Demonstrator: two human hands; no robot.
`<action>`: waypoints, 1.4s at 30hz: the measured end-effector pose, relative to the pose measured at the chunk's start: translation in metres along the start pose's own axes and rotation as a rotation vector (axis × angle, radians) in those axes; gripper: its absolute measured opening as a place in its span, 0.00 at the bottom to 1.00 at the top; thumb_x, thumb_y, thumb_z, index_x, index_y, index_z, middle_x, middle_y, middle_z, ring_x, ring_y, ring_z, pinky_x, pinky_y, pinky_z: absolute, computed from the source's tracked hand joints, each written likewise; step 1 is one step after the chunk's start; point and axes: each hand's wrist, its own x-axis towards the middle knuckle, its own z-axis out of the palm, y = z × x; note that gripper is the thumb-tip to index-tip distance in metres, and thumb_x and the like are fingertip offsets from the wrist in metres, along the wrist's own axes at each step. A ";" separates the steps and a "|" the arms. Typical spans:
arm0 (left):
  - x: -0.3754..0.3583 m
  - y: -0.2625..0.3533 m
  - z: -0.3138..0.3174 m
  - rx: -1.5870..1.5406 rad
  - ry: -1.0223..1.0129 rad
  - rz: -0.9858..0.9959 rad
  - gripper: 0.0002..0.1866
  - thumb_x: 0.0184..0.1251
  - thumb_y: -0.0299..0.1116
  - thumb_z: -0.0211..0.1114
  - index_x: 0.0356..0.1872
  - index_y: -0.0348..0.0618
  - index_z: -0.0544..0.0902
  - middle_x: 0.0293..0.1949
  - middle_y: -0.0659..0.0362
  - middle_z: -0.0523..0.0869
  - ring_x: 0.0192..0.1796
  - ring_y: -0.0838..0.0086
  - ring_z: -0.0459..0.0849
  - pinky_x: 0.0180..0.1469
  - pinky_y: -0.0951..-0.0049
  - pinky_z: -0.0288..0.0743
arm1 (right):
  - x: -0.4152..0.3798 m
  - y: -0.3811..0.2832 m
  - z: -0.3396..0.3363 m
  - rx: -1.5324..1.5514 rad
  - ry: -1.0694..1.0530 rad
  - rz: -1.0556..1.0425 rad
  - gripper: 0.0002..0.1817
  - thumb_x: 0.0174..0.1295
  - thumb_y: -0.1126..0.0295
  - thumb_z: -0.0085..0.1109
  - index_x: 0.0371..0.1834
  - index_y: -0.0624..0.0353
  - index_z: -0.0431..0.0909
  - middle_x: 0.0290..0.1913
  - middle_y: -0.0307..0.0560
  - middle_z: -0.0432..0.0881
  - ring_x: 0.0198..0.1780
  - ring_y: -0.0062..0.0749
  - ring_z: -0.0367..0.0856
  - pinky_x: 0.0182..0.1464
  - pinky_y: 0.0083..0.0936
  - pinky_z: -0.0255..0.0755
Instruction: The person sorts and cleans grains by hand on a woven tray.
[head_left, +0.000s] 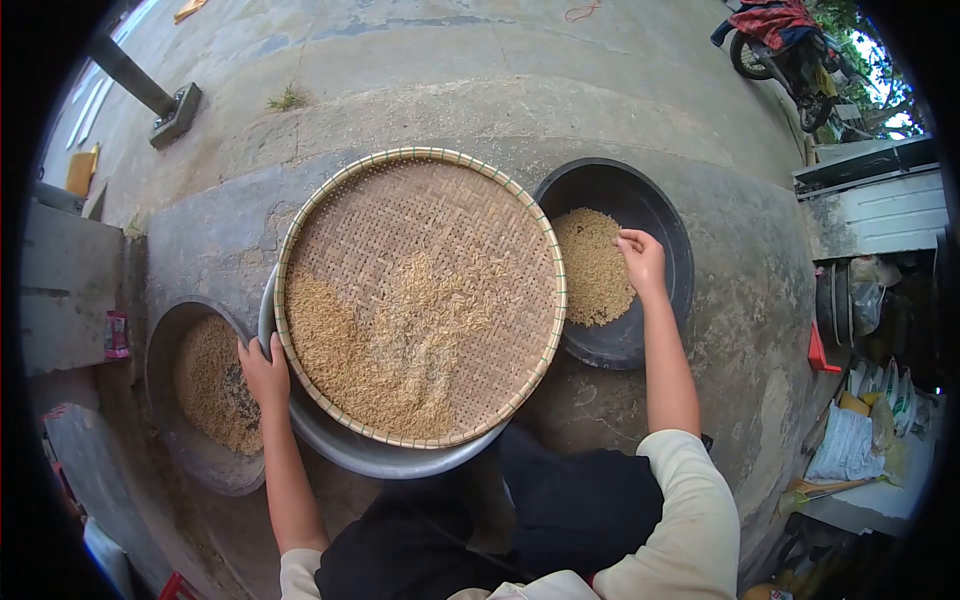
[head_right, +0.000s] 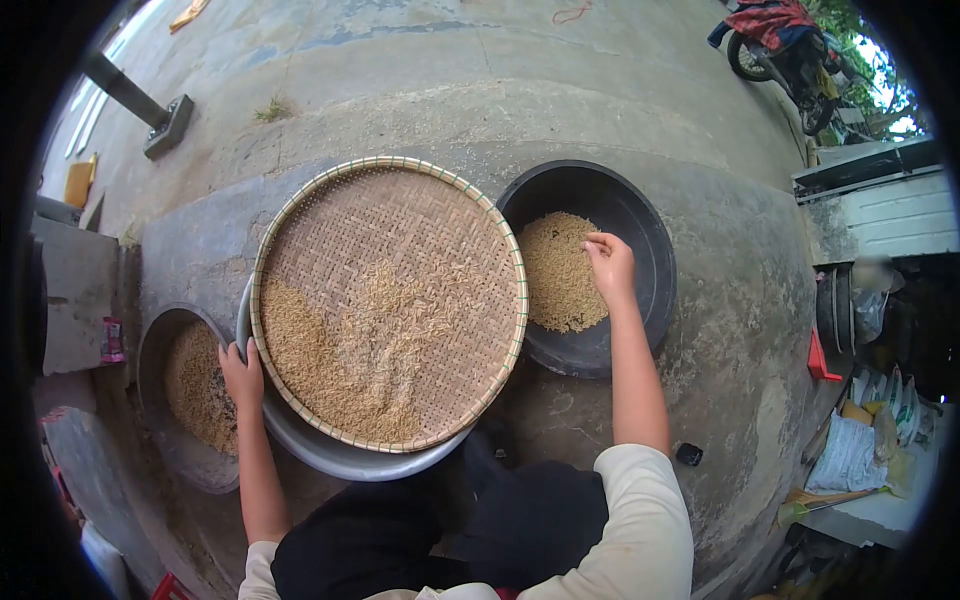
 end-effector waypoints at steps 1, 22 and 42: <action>0.000 0.003 -0.003 -0.004 -0.029 -0.034 0.27 0.66 0.51 0.51 0.49 0.34 0.73 0.62 0.39 0.63 0.62 0.46 0.65 0.59 0.57 0.63 | -0.001 -0.014 0.000 -0.002 0.005 0.002 0.10 0.57 0.77 0.56 0.42 0.66 0.76 0.33 0.46 0.82 0.37 0.25 0.82 0.40 0.19 0.73; 0.000 0.000 -0.001 0.014 -0.030 -0.034 0.26 0.65 0.50 0.52 0.49 0.34 0.74 0.62 0.38 0.63 0.60 0.45 0.66 0.58 0.57 0.64 | -0.049 -0.100 0.110 -0.624 -0.530 -0.754 0.05 0.55 0.65 0.59 0.30 0.52 0.75 0.68 0.45 0.57 0.72 0.43 0.47 0.69 0.46 0.47; -0.001 0.001 0.000 -0.006 -0.006 -0.036 0.25 0.66 0.50 0.52 0.49 0.34 0.74 0.62 0.39 0.64 0.60 0.45 0.66 0.58 0.56 0.64 | -0.051 -0.090 0.118 -0.718 -0.511 -0.803 0.05 0.58 0.71 0.53 0.34 0.57 0.70 0.64 0.49 0.63 0.71 0.43 0.50 0.67 0.45 0.51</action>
